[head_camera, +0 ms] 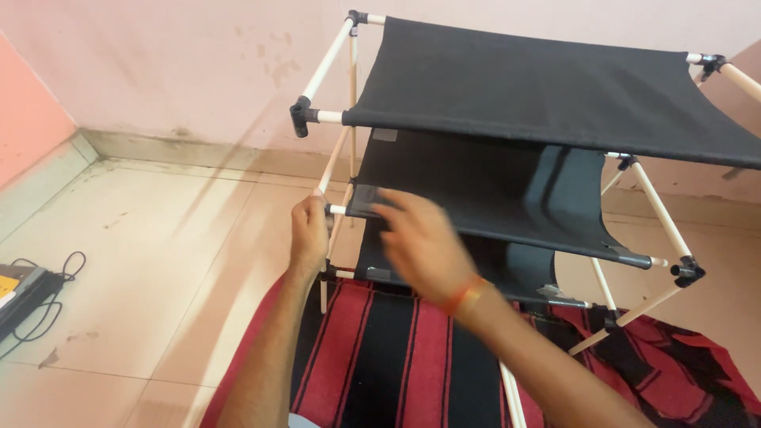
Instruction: The person assembles a three-tiered fabric shelf by inserting white plastic poles into black corner joints and securing the black fabric shelves. The person works on a red and black striped mat on the floor, handling poles and joints one at a time to build the frame.
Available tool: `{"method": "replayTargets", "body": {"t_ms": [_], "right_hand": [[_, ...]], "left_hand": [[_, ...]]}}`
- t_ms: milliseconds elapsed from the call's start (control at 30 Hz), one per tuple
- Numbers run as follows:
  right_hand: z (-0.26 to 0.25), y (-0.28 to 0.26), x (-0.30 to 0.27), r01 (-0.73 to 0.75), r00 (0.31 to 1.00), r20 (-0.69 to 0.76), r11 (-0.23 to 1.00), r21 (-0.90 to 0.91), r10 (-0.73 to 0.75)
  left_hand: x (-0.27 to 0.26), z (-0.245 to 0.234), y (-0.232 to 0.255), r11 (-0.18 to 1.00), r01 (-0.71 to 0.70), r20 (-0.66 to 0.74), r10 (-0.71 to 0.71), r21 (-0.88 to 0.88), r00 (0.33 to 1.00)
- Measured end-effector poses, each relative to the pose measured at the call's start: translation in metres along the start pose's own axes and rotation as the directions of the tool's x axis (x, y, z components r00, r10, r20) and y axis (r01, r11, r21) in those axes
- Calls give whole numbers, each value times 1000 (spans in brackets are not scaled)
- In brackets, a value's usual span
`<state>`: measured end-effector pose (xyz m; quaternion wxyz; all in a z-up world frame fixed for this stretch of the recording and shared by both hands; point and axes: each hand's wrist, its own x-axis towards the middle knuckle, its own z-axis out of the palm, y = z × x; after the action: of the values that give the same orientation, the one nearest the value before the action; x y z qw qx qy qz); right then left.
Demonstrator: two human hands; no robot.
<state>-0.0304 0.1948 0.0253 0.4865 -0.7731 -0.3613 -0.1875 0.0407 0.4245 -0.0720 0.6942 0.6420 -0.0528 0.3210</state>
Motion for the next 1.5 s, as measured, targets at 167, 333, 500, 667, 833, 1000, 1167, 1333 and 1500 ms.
{"method": "replayTargets", "body": {"t_ms": [167, 333, 500, 667, 833, 1000, 1167, 1333, 1500], "right_hand": [[64, 7, 56, 439, 898, 287, 706, -555, -334], [72, 28, 67, 451, 886, 394, 646, -615, -244], [66, 31, 84, 377, 831, 555, 689, -620, 45], [56, 31, 105, 316, 760, 637, 784, -535, 128], [52, 28, 119, 282, 683, 723, 875, -393, 104], [59, 29, 90, 283, 829, 534, 699, -657, 166], [67, 42, 90, 295, 849, 519, 728, -619, 97], [60, 46, 125, 195, 658, 739, 915, -352, 144], [58, 39, 94, 314, 812, 567, 716, -623, 138]], "left_hand": [[1, -2, -1, 980, 131, -6, -133, -148, 991], [0, 1, -5, 996, -81, -21, 81, -22, 997], [1, 2, -6, 997, -67, -39, 68, 28, 997], [3, 5, 0, 999, 14, -22, -15, -47, 1000], [5, 0, 6, 965, 205, 38, -202, -166, 979], [7, 1, -5, 973, 135, 70, -124, -188, 990], [11, -3, -11, 990, -108, 82, 116, -89, 990], [9, -8, 0, 954, 235, 110, -218, -184, 970], [5, -3, -1, 965, 199, 128, -179, -173, 976]]}}
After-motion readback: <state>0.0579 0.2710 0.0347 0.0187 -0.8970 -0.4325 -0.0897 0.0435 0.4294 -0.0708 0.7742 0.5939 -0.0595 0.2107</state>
